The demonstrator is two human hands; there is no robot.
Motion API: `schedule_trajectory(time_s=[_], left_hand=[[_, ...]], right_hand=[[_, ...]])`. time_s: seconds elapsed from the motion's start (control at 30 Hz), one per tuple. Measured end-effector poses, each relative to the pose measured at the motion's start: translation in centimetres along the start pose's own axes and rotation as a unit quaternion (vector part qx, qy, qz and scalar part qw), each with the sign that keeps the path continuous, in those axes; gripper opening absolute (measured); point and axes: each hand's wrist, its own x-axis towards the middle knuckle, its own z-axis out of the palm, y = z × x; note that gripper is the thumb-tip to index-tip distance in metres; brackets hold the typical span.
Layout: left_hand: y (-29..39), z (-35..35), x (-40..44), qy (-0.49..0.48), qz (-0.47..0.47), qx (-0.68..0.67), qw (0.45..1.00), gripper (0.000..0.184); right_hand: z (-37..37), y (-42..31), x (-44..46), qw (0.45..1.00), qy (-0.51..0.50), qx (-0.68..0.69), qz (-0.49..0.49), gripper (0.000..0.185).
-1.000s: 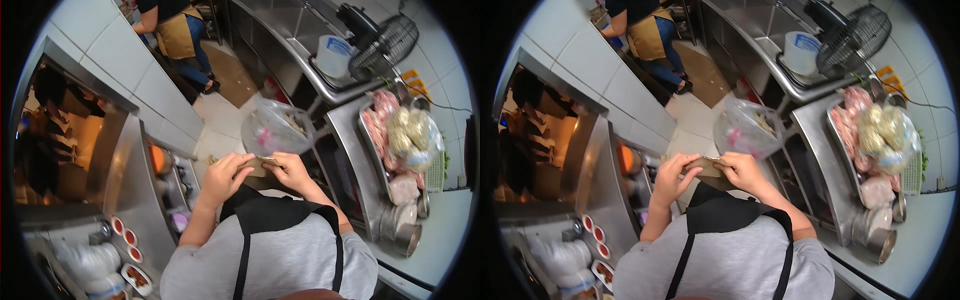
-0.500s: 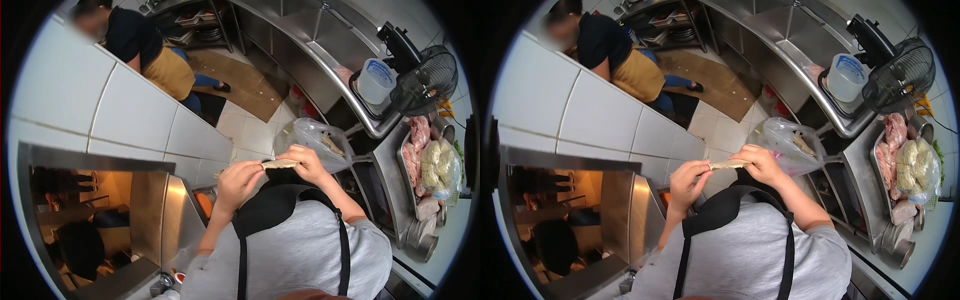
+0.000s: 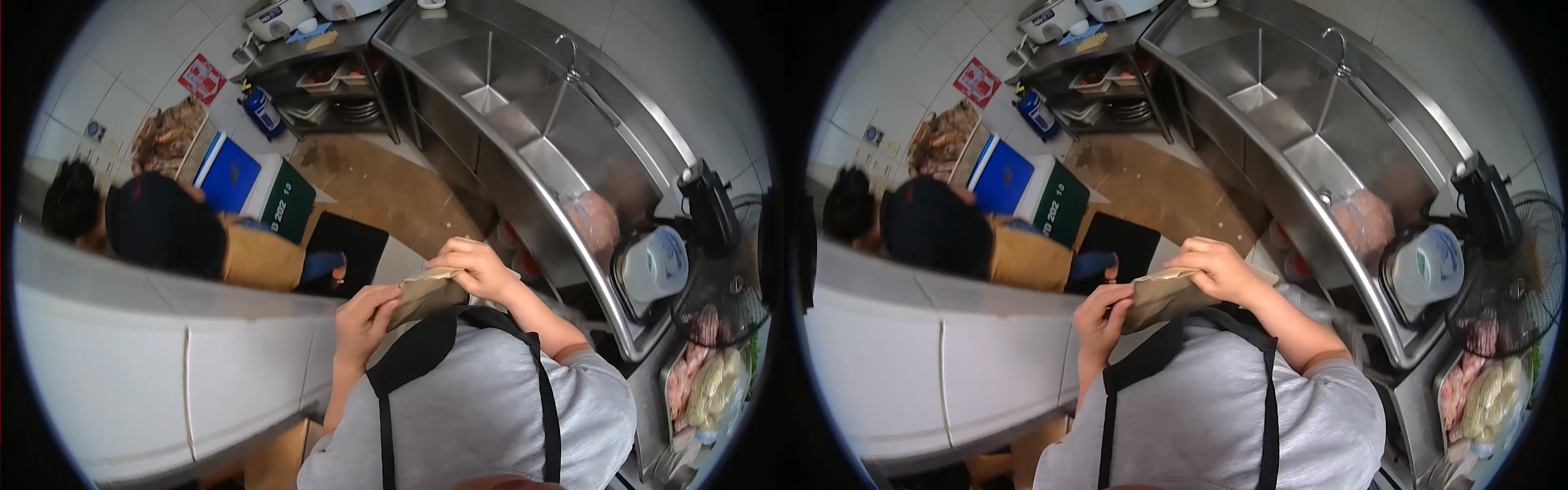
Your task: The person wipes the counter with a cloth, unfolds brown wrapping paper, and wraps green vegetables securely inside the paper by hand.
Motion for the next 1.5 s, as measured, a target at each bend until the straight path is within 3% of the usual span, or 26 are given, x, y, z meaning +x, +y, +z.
schedule_trajectory(time_s=[0.13,0.2,0.27,0.43,0.53,0.6,0.67,0.73,0.8,0.9,1.0,1.1,1.2,1.27,1.3,1.4,1.5], left_hand=[[-4.0,-0.3,7.0,0.025,-0.020,-0.013,0.999,0.004],[-6.0,-0.5,9.3,0.060,-0.106,-0.051,0.991,0.003],[-7.8,-1.7,12.1,0.046,-0.177,-0.138,0.973,0.004],[-13.0,-2.9,20.8,-0.046,-0.251,-0.304,0.918,0.009],[-17.8,-3.1,27.0,-0.239,-0.153,-0.093,0.954,0.006],[-19.8,-2.8,31.5,-0.256,-0.129,-0.061,0.956,0.003],[-21.4,-3.1,36.2,-0.278,-0.099,-0.013,0.955,0.003],[-23.0,-4.6,41.0,-0.341,-0.054,0.018,0.938,0.002],[-24.6,-5.6,45.3,-0.411,-0.050,-0.008,0.910,0.003],[-27.1,-5.9,51.1,-0.486,-0.042,0.014,0.873,0.003],[-27.0,-5.7,56.6,-0.578,-0.004,0.030,0.816,0.004],[-27.5,-6.7,60.3,-0.664,0.054,0.028,0.746,0.004],[-29.0,-9.1,63.6,-0.689,0.127,0.019,0.713,0.005],[-29.3,-7.9,65.6,-0.721,0.154,-0.058,0.673,0.006],[-29.5,-6.8,66.5,-0.736,0.164,-0.104,0.649,0.006],[-29.9,-2.3,68.5,-0.766,0.175,-0.274,0.555,0.007],[-30.4,1.9,69.4,-0.772,0.150,-0.414,0.458,0.008]], right_hand=[[-1.1,5.5,7.3,0.997,-0.033,0.033,-0.063,0.034],[-0.7,7.8,10.1,0.997,-0.042,0.024,-0.066,0.034],[-0.8,9.5,13.3,0.996,-0.048,0.030,-0.070,0.034],[-2.1,14.6,19.9,0.996,-0.009,0.067,-0.049,0.031],[-3.6,18.4,23.6,0.997,-0.006,0.076,-0.028,0.020],[-5.9,20.2,26.4,0.996,-0.050,0.074,-0.026,0.021],[-8.9,22.4,28.5,0.999,0.021,0.035,-0.010,0.032],[-13.2,24.5,29.5,0.989,0.116,-0.055,0.069,0.027],[-18.1,28.2,28.4,0.952,0.229,-0.165,0.117,0.018],[-25.2,31.6,24.9,0.840,0.430,-0.116,0.310,0.022],[-32.2,36.1,18.9,0.766,0.512,-0.113,0.372,0.029],[-38.1,39.7,15.0,0.675,0.530,-0.172,0.483,0.032],[-43.5,45.2,11.3,0.623,0.528,-0.282,0.503,0.037],[-47.5,50.6,7.6,0.584,0.519,-0.329,0.530,0.043],[-48.0,50.6,8.9,0.523,0.470,-0.414,0.578,0.048],[-50.8,55.7,5.7,0.542,0.465,-0.529,0.458,0.050],[-50.1,55.4,6.9,0.537,0.408,-0.515,0.529,0.041]])
